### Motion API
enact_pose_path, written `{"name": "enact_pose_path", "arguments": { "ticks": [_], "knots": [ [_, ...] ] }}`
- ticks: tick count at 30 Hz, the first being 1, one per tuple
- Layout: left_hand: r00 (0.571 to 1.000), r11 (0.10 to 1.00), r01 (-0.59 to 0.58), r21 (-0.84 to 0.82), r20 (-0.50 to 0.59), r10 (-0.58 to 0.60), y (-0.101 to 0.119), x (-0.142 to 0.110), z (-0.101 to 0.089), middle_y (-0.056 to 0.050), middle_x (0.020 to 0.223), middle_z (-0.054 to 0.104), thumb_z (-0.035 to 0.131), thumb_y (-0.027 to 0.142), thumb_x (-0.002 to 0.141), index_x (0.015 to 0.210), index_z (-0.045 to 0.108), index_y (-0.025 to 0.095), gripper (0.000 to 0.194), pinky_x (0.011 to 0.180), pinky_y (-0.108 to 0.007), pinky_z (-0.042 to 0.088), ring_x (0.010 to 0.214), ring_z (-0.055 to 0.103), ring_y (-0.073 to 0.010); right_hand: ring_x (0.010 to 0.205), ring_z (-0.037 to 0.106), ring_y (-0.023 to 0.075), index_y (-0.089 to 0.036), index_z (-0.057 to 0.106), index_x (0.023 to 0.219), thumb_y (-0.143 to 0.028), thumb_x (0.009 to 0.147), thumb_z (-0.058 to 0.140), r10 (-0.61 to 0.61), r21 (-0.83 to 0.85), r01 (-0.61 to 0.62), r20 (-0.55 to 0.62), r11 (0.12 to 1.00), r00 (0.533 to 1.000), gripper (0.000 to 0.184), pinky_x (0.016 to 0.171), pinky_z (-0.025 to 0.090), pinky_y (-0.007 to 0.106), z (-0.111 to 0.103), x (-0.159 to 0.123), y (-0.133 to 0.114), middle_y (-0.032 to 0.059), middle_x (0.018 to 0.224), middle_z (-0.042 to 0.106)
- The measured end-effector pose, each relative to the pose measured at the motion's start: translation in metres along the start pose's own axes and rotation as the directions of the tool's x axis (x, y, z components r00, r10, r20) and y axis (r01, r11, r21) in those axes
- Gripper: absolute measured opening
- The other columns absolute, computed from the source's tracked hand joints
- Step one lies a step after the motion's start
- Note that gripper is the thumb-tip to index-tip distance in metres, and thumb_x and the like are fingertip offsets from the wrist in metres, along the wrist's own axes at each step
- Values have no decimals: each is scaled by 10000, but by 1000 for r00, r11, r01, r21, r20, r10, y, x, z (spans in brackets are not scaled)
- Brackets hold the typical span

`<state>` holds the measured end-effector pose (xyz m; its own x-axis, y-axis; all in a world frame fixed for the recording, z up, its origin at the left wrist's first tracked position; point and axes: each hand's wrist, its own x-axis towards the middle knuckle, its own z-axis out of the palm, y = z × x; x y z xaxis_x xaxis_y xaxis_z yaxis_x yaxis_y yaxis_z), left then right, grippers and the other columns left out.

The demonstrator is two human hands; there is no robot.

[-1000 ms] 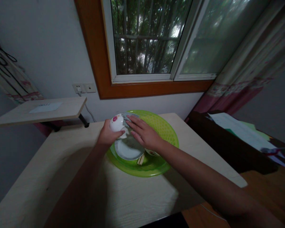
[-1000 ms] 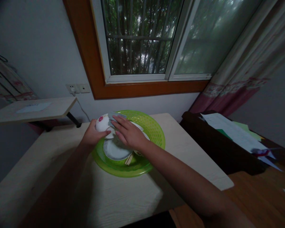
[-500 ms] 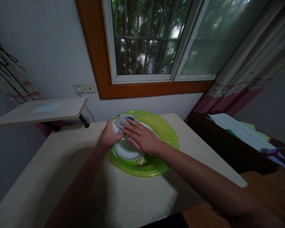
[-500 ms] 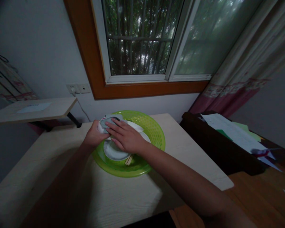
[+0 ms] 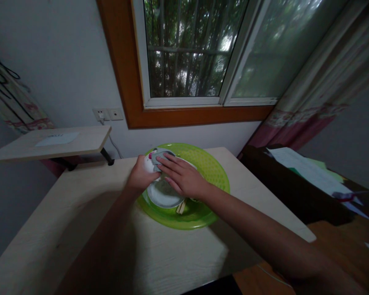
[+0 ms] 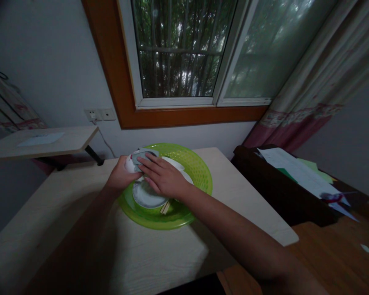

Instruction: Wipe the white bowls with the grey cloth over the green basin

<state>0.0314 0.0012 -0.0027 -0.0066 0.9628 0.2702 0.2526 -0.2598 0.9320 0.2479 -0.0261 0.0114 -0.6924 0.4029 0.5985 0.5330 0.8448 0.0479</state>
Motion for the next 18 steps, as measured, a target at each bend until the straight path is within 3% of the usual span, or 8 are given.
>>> {"name": "enact_pose_path", "arguments": {
  "ticks": [7,13,18],
  "knots": [
    [991,993,-116,3,68,116,-5,1,3,-28,967,689,771,189,575,1016,536,228,501,846,-360,557,907,681,-217,1629,234,266,-228,448,1597,-232,1028,548,-64,4,64,107,998,992,577,1317,295,569,-3,1,-6,58,1704,385],
    [999,1000,29,-10,39,-29,8,-1,-1,-44,1028,686,833,248,592,1113,532,204,603,868,-372,560,945,682,-224,1602,316,272,-274,375,1643,-244,1049,518,125,76,-124,1,989,992,611,1283,371,583,-3,2,0,63,1704,390],
    [996,996,85,29,16,-86,10,-1,-2,-62,1077,673,867,273,581,1129,525,207,649,895,-397,554,1004,672,-249,1550,417,283,-325,281,1682,-321,1085,477,296,187,-284,-38,940,954,629,1262,408,578,9,-6,13,74,1710,376]
  ]
}}
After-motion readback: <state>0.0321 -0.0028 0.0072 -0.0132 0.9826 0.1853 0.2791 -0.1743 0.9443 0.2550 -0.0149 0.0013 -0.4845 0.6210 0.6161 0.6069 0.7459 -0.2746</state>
